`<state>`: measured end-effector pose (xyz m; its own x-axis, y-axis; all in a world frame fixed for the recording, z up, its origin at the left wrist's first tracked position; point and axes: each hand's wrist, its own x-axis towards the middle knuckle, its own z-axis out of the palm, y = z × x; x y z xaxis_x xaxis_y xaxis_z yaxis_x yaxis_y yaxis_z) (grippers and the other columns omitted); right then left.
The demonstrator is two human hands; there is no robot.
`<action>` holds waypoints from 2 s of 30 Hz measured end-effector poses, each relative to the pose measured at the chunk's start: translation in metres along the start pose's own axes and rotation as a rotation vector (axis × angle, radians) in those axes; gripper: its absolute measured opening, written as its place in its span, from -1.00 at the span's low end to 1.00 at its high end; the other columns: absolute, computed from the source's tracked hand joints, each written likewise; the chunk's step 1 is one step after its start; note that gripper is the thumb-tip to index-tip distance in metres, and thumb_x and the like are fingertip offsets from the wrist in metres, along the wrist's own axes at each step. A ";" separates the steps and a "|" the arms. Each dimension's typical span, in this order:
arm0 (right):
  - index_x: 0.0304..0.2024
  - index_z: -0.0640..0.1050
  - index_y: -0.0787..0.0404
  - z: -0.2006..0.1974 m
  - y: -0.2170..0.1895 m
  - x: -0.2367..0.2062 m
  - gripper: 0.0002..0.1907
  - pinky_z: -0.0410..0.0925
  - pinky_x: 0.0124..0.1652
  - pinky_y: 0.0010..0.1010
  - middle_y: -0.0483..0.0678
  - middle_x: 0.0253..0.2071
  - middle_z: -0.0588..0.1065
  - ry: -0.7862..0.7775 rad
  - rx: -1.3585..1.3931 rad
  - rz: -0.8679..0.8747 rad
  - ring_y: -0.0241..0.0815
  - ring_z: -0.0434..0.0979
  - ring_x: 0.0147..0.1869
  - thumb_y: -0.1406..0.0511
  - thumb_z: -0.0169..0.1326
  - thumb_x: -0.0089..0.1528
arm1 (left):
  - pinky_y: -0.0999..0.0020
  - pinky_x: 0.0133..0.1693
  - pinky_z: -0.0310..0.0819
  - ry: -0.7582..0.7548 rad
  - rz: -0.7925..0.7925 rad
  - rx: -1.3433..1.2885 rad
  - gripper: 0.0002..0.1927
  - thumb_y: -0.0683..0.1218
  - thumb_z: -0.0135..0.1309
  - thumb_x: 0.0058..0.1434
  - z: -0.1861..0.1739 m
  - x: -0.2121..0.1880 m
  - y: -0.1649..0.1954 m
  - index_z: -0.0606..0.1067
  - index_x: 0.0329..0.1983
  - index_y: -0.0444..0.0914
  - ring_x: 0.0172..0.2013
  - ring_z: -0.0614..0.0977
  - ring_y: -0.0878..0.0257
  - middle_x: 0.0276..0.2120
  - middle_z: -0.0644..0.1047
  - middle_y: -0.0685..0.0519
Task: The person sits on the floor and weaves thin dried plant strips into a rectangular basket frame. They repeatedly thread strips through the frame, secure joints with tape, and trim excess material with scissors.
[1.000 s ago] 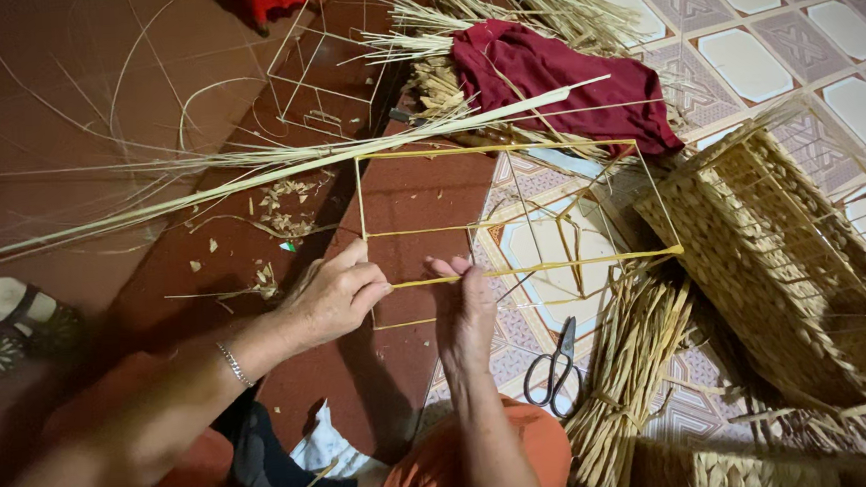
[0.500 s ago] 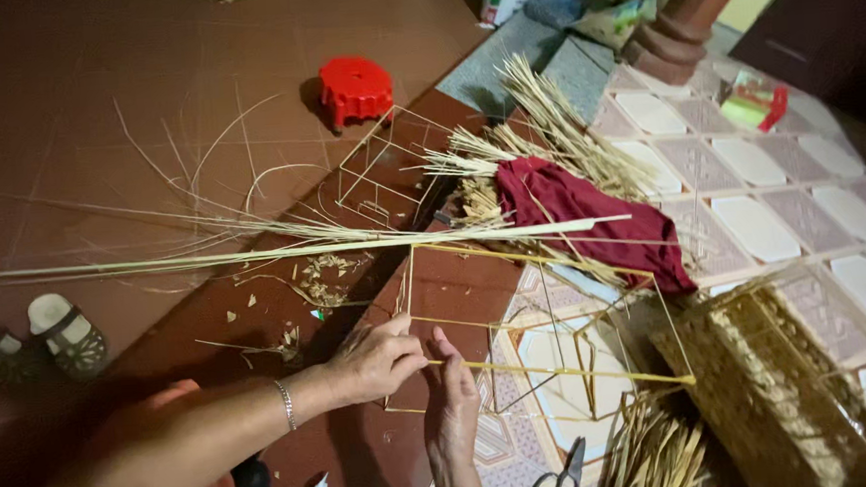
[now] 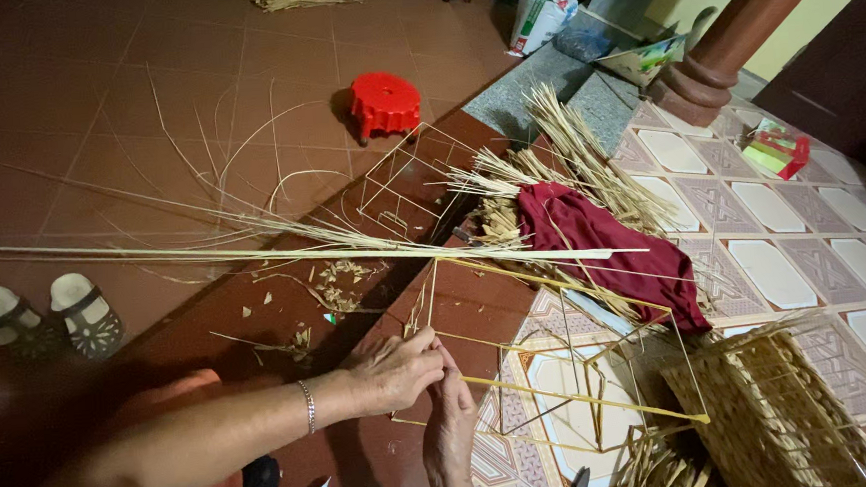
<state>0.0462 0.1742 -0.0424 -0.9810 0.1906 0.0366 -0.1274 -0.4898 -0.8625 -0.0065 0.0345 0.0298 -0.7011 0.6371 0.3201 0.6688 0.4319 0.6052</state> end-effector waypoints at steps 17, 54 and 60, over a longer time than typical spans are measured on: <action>-0.07 0.61 0.33 -0.135 -0.001 0.038 -0.63 0.28 0.13 0.01 0.13 -0.01 0.58 0.101 0.276 -0.088 0.04 0.54 0.08 0.13 0.05 0.40 | 0.06 -0.21 0.49 -0.129 0.096 0.030 -0.71 0.02 0.03 0.36 0.002 0.003 -0.024 0.55 -0.37 -0.27 -0.30 0.56 0.01 -0.29 0.44 -0.05; 0.12 0.56 0.34 -0.019 0.011 -0.005 -0.55 0.35 0.23 -0.14 0.11 0.15 0.56 0.075 0.095 0.077 -0.04 0.53 0.23 0.18 0.11 0.28 | 0.19 -0.37 0.48 -0.078 -0.009 -0.134 -0.76 -0.03 0.02 0.37 -0.001 -0.003 -0.012 0.62 -0.13 -0.26 -0.42 0.55 0.15 -0.34 0.39 -0.02; 0.01 0.67 0.34 -0.041 -0.015 -0.009 -0.69 0.44 0.04 -0.38 0.06 -0.08 0.66 0.048 -0.564 -0.056 -0.19 0.63 0.01 0.27 0.09 0.33 | -0.04 -0.02 0.46 -0.070 -0.047 -0.092 -0.29 0.06 0.27 0.14 -0.018 -0.016 -0.016 0.28 0.32 -0.10 -0.03 0.58 -0.20 0.01 0.52 -0.25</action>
<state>0.0631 0.2150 -0.0509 -0.9655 0.2485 0.0778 -0.0677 0.0492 -0.9965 -0.0101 0.0061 0.0281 -0.7101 0.6619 0.2402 0.6079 0.4041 0.6835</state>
